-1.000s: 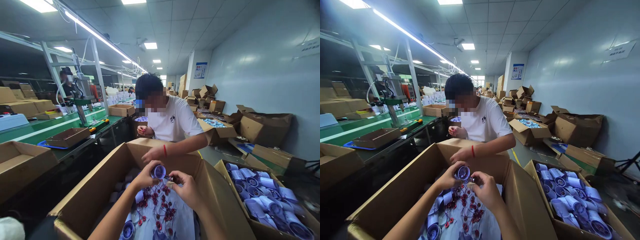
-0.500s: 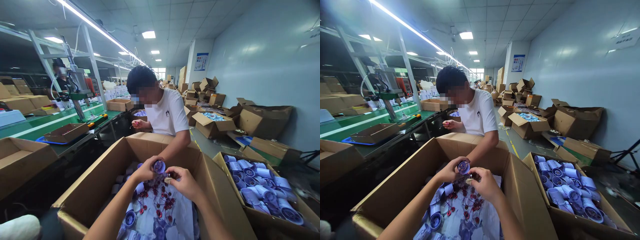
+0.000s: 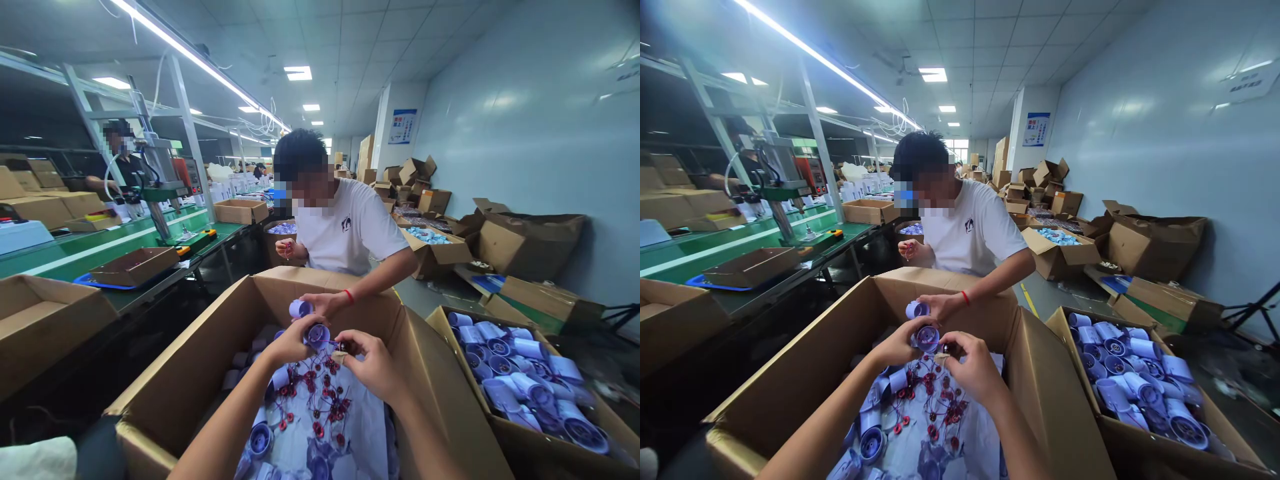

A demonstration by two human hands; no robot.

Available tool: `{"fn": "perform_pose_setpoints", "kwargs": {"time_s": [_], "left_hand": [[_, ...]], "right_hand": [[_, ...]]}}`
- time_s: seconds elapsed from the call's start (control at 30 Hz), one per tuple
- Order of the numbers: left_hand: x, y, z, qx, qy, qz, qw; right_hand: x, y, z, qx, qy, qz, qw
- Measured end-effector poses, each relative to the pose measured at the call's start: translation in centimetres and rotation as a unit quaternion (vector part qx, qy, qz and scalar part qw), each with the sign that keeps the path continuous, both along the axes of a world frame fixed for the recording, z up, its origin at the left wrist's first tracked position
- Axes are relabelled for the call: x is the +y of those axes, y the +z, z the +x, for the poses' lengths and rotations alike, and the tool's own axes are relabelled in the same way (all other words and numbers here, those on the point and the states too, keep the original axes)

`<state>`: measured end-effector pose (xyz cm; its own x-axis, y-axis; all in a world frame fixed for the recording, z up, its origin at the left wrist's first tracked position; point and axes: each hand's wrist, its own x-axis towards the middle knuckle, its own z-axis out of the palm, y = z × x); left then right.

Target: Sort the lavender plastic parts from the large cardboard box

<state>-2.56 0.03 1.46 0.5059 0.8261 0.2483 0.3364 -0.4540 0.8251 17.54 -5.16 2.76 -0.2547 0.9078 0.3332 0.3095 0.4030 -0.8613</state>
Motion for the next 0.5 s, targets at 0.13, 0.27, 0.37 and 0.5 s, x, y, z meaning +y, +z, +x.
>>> {"fn": "perform_pose_setpoints", "kwargs": {"time_s": [0.13, 0.27, 0.37, 0.5], "left_hand": [[0.01, -0.15, 0.05, -0.006, -0.014, -0.004, 1.0], [0.0, -0.28, 0.01, -0.014, -0.006, -0.005, 1.0], [0.05, -0.35, -0.06, -0.003, -0.006, -0.002, 1.0], [0.11, -0.46, -0.06, 0.023, -0.003, 0.007, 1.0]], "right_hand": [[0.16, -0.37, -0.04, 0.001, -0.008, 0.014, 1.0], [0.41, -0.73, -0.09, -0.02, -0.027, 0.024, 0.999], [0.53, -0.88, -0.17, -0.033, -0.041, 0.031, 0.998], [0.47, -0.89, -0.37, -0.047, -0.038, 0.039, 0.997]]}}
